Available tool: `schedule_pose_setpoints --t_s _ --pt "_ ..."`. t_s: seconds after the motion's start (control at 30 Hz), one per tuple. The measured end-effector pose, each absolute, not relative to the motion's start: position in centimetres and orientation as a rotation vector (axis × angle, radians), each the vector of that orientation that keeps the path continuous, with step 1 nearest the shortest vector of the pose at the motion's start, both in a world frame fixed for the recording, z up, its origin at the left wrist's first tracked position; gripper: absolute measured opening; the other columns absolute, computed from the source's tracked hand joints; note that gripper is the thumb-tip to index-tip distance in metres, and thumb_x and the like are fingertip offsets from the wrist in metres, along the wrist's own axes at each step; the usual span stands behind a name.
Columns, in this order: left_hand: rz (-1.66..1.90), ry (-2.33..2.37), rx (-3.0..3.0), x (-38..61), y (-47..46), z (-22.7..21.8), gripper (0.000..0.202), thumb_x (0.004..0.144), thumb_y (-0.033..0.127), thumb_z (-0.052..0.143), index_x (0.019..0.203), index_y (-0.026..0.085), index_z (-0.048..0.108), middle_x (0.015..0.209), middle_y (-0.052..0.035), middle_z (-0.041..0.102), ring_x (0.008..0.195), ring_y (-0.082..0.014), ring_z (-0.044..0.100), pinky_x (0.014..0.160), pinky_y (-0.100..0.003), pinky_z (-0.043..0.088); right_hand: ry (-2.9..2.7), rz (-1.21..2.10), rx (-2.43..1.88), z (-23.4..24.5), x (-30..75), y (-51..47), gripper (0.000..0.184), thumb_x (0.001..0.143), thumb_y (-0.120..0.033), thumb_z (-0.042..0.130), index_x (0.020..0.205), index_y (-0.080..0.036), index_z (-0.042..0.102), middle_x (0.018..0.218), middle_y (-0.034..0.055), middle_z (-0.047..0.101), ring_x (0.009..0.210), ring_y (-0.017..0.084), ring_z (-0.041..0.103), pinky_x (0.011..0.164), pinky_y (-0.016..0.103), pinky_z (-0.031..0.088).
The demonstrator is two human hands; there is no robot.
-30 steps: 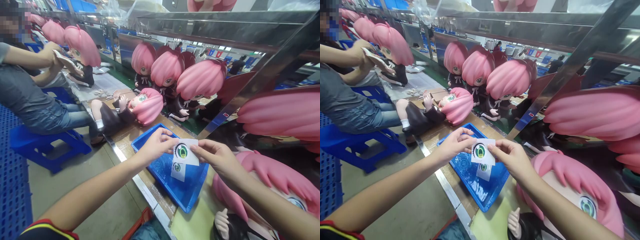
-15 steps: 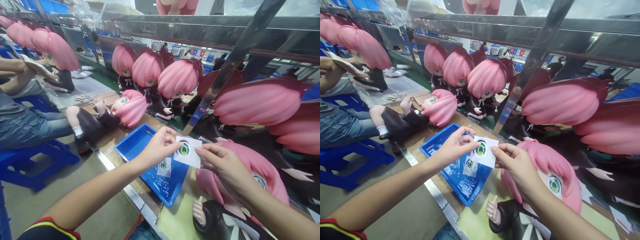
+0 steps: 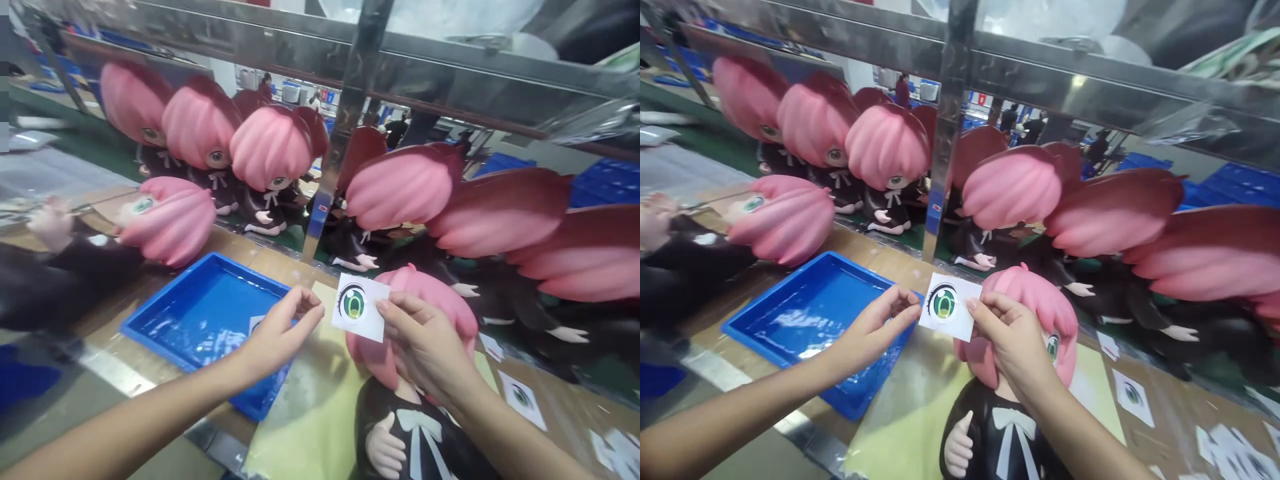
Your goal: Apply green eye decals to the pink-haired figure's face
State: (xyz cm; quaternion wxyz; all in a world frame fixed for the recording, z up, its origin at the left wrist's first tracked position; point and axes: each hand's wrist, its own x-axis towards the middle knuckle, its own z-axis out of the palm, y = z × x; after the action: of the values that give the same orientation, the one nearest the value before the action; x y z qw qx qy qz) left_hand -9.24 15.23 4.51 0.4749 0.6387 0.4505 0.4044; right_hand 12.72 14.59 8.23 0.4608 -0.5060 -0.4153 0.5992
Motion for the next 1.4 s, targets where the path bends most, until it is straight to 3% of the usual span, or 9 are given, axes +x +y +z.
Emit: schedule_pose_setpoints --t_s 0.23,0.4,0.5,0.63,0.83,1.03,1.23,1.3,1.4 --pt "0.995 0.905 2.097 -4.2 14.4 3.5 0.014 0.099 0.022 0.049 0.112 0.020 0.052 0.107 -0.0054 0.061 0.102 -0.0203 0.058 0.091 -0.039 0.045 -0.854 1.406 -1.429 7.2 19.5 10.3 0.048 0.069 -0.054 0.087 0.087 -0.015 0.064 0.075 0.0030 0.059 0.062 0.010 0.053 0.054 0.018 0.042" --pt "1.099 0.740 2.347 -1.5 15.1 2.5 0.026 0.095 0.012 0.052 0.120 0.017 0.047 0.124 -0.0129 0.053 0.123 -0.0235 0.050 0.104 -0.041 0.044 -0.731 1.419 -1.547 5.7 23.1 8.5 0.053 0.068 -0.057 0.087 0.094 -0.015 0.066 0.086 0.0058 0.062 0.074 0.014 0.058 0.068 0.023 0.051" --pt "1.086 0.709 2.414 -0.5 15.6 2.0 0.030 0.096 0.012 0.051 0.126 0.013 0.044 0.133 -0.0183 0.046 0.133 -0.0256 0.044 0.110 -0.042 0.043 -0.710 1.427 -1.598 5.5 23.9 8.5 0.055 0.071 -0.059 0.085 0.097 -0.014 0.066 0.093 0.0083 0.065 0.082 0.018 0.062 0.073 0.025 0.053" --pt "1.028 0.739 2.438 0.0 16.0 1.8 0.028 0.098 0.018 0.051 0.125 0.010 0.047 0.139 -0.0215 0.044 0.137 -0.0278 0.043 0.111 -0.043 0.045 -0.741 1.404 -1.628 5.7 24.2 9.2 0.055 0.069 -0.058 0.087 0.095 -0.013 0.067 0.089 0.0063 0.065 0.071 0.012 0.058 0.063 0.018 0.049" --pt "1.091 0.649 2.696 0.9 16.7 2.9 0.031 0.097 0.026 0.053 0.120 0.006 0.053 0.136 -0.0252 0.045 0.127 -0.0338 0.051 0.101 -0.046 0.053 -0.733 1.421 -1.619 6.1 24.7 9.9 0.053 0.066 -0.057 0.088 0.087 -0.012 0.069 0.080 0.0068 0.066 0.066 0.012 0.057 0.059 0.017 0.048" --pt "1.120 0.605 2.949 2.5 18.6 3.8 0.042 0.096 0.036 0.055 0.123 0.004 0.061 0.134 -0.0223 0.059 0.119 -0.0354 0.055 0.099 -0.048 0.048 -0.610 1.453 -1.559 7.2 26.6 8.8 0.053 0.066 -0.052 0.089 0.098 -0.013 0.072 0.089 0.0128 0.069 0.078 0.021 0.065 0.071 0.027 0.055" --pt "0.995 0.576 3.169 3.8 19.4 3.4 0.058 0.100 0.051 0.041 0.146 0.017 0.047 0.153 -0.0036 0.050 0.142 -0.0254 0.042 0.126 -0.045 0.001 -0.501 1.289 -1.489 7.5 28.0 8.5 0.047 0.060 -0.048 0.093 0.088 -0.015 0.074 0.084 0.0090 0.068 0.074 0.018 0.063 0.066 0.023 0.056" --pt "0.988 0.562 3.198 3.9 19.2 3.4 0.054 0.101 0.046 0.040 0.145 0.016 0.049 0.153 -0.0055 0.050 0.142 -0.0273 0.044 0.126 -0.048 0.002 -0.478 1.277 -1.476 7.5 27.8 8.6 0.049 0.057 -0.047 0.094 0.088 -0.014 0.074 0.088 0.0104 0.068 0.076 0.019 0.064 0.065 0.023 0.056" --pt "0.963 0.269 3.272 4.0 18.9 3.4 0.041 0.102 0.032 0.045 0.136 0.013 0.058 0.146 -0.0061 0.058 0.138 -0.0256 0.051 0.125 -0.043 0.021 -0.465 1.277 -1.455 7.5 27.7 8.8 0.049 0.059 -0.047 0.094 0.091 -0.015 0.074 0.096 0.0117 0.069 0.081 0.021 0.065 0.068 0.026 0.058"
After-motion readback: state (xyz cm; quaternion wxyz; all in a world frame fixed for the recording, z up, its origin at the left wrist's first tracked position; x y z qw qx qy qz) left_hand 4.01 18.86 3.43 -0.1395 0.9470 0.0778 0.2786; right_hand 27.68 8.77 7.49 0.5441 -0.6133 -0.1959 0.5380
